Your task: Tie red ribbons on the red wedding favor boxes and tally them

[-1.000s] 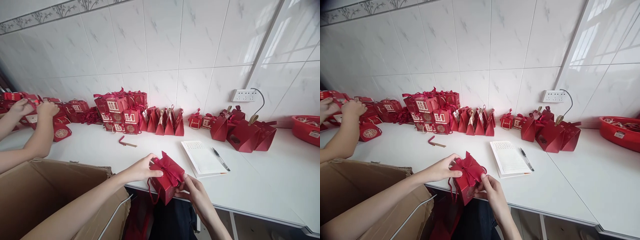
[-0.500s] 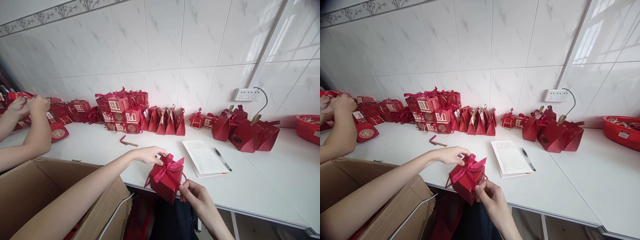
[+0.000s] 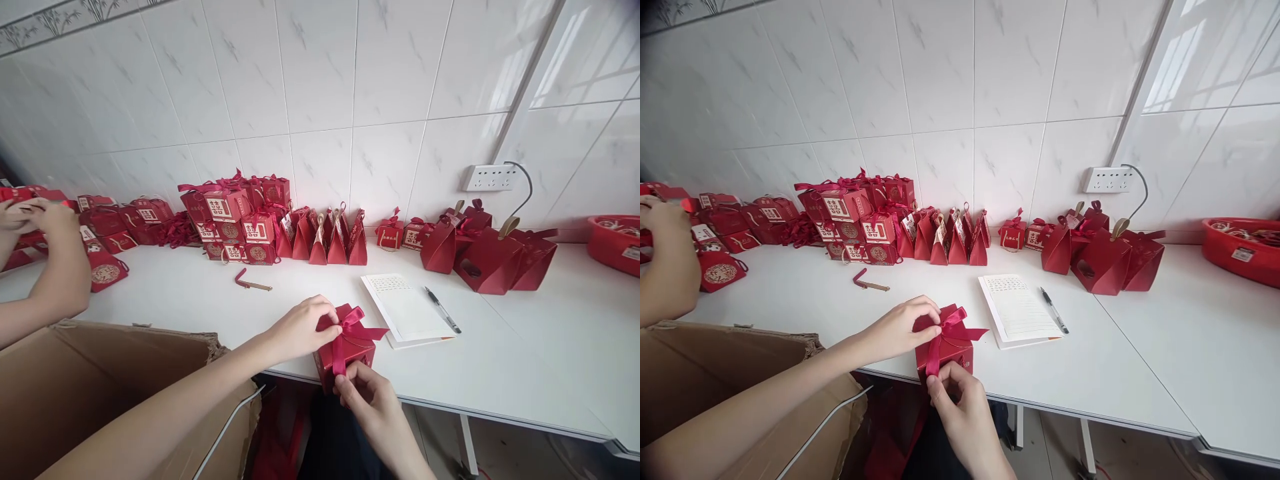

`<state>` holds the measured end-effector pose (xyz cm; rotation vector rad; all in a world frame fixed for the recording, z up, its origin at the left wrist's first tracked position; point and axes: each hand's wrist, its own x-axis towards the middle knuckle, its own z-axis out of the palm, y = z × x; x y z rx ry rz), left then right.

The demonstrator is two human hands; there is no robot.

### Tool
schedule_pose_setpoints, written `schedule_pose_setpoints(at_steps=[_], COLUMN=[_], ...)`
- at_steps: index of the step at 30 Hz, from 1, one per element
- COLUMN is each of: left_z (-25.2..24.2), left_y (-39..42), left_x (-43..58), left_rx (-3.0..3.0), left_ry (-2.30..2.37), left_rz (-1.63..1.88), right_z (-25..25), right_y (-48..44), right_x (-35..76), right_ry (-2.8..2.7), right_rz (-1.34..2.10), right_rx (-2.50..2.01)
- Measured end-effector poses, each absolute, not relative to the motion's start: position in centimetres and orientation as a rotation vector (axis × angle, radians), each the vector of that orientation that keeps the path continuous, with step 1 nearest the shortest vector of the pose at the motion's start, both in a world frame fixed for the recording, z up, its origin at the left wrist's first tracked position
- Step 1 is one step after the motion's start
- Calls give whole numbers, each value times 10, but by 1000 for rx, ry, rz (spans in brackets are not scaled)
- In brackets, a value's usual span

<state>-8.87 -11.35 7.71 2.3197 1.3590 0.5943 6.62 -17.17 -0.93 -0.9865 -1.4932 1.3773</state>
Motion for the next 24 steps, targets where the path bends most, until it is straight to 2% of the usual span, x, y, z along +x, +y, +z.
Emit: schedule_pose_setpoints(at_steps=[8,24], left_z=[63,51], left_y=[-108,-102], left_x=[-87,-87], left_rx=[2222,2082], left_ry=[1317,1273], left_rz=[638,713], right_z=[0,-3], right_y=[-174,-182], right_x=[65,54], right_ry=[-1536,-1666], right_rz=[1397,1218], right_rx=[-1076,-1124])
